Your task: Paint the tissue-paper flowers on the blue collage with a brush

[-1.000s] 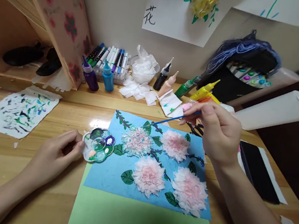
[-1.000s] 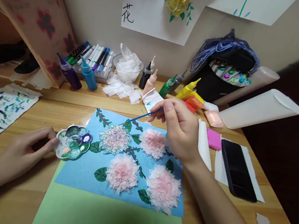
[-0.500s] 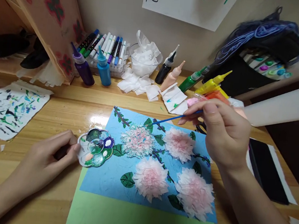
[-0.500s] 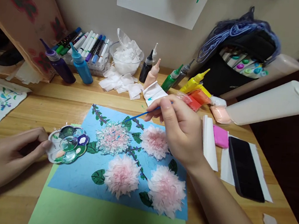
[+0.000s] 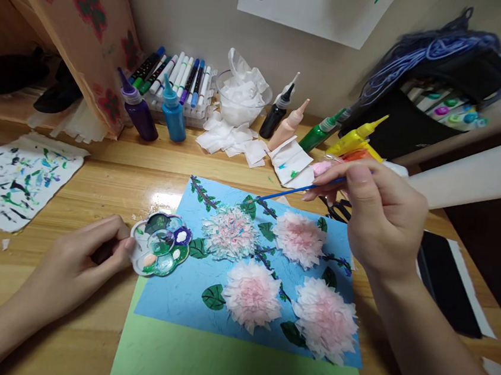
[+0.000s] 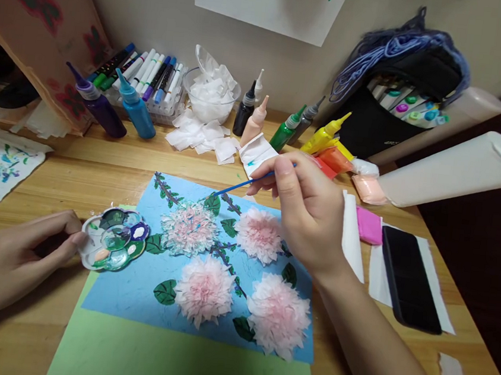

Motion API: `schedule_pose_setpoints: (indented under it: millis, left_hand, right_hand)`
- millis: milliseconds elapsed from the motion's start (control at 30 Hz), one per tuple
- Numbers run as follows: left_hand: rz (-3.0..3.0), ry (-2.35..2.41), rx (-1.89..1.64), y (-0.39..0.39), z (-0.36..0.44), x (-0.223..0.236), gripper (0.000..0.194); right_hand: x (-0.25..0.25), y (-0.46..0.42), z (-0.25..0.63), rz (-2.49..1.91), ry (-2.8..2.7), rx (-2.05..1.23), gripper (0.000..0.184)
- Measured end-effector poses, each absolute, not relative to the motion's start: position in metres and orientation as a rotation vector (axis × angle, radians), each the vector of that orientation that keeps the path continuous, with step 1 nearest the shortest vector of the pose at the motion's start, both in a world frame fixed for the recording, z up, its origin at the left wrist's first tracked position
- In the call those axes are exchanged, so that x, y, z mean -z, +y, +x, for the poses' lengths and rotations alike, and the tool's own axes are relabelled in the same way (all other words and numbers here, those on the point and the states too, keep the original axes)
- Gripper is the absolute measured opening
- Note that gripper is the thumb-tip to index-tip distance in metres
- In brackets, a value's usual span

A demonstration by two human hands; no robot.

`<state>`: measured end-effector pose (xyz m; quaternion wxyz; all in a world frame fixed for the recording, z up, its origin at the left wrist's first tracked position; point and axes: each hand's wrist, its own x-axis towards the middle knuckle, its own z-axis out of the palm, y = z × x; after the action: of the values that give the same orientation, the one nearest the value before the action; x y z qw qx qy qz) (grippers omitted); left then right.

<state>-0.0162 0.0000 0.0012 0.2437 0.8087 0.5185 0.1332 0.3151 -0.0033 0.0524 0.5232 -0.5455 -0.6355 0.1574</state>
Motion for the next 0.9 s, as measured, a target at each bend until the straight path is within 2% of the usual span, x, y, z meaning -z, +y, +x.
schedule_pose_setpoints:
  millis: [500, 700, 900]
  left_hand:
    - [2.26, 1.378, -0.441, -0.001, -0.019, 0.004, 0.026]
    - [2.26, 1.382, -0.449, 0.0, -0.019, 0.004, 0.027]
    - [2.262, 1.378, -0.451, 0.0, -0.017, 0.003, 0.027]
  right_hand:
    - [-0.054, -0.006, 0.316, -1.277, -1.572, -0.384, 0.025]
    - [-0.059, -0.012, 0.312, -1.224, -1.492, -0.339, 0.028]
    - [-0.06, -0.015, 0.305, -1.238, -1.643, -0.235, 0.026]
